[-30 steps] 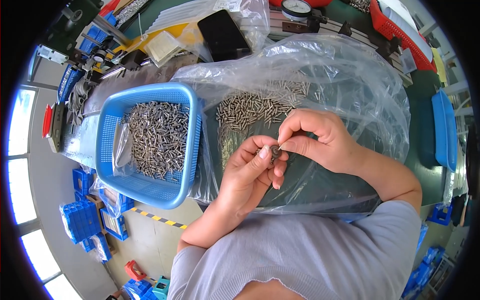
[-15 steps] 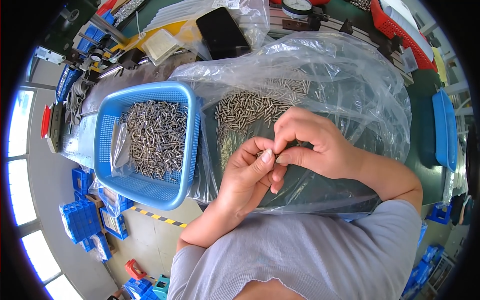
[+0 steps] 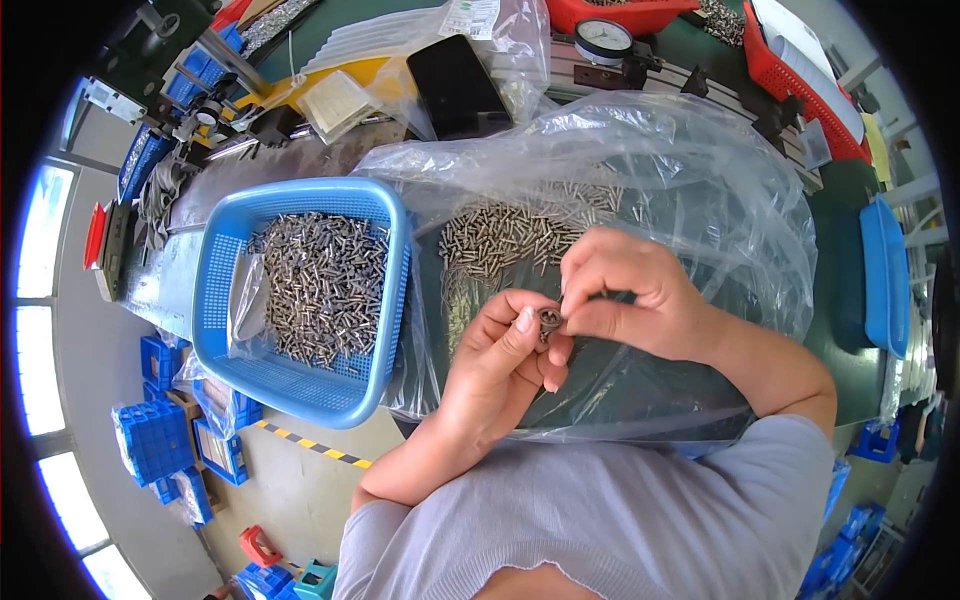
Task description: Manually assembling small metal hardware by inserting thin pins into metal washers/rings.
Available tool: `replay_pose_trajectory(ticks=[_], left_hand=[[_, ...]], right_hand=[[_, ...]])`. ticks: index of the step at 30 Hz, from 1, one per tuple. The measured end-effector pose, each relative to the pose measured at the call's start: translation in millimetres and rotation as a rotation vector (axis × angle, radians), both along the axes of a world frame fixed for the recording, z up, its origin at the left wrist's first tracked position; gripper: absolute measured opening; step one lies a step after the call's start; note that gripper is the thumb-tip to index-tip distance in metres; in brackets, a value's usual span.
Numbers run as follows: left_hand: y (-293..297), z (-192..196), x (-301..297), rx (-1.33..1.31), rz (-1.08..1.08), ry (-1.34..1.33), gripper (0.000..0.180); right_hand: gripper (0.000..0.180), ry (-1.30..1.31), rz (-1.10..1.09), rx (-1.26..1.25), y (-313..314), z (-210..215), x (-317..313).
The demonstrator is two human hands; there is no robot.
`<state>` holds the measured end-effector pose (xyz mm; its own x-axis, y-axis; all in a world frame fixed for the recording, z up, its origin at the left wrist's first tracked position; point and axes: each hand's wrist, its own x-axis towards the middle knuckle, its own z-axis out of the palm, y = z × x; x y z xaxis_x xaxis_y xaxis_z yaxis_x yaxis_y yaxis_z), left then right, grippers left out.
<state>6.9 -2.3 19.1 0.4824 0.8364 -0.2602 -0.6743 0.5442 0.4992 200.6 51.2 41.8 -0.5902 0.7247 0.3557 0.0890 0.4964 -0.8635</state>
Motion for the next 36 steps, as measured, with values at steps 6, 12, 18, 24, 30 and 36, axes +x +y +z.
replay_pose_trajectory(ticks=[6, 12, 18, 24, 30, 36], left_hand=[[2.7, -2.4, -0.7, 0.048, -0.004, -0.036, 0.017], [1.7, -2.5, -1.8, 0.032, -0.026, -0.043, 0.017], [3.0, -2.8, -2.2, 0.036, -0.035, -0.035, 0.018], [2.8, -3.3, -1.6, 0.052, -0.035, -0.029, 0.017], [2.1, -4.6, -1.5, 0.056, -0.027, -0.027, 0.017], [0.1, -2.9, -0.9, 0.049, -0.017, 0.018, 0.020]], right_hand=[[0.021, -0.308, -0.342, 0.377, 11.9, -18.3, -1.7], [0.021, -0.427, -0.287, 0.502, 13.2, -19.1, -2.6], [0.008, -0.627, -0.274, 0.747, 7.2, -15.7, -2.6], [0.009, -0.611, -0.238, 0.781, 5.5, -12.7, -2.2], [0.003, -0.274, -0.160, 0.329, 1.6, 0.9, -3.0], [0.005, 0.221, 0.071, -0.618, -3.4, 2.9, -0.7]])
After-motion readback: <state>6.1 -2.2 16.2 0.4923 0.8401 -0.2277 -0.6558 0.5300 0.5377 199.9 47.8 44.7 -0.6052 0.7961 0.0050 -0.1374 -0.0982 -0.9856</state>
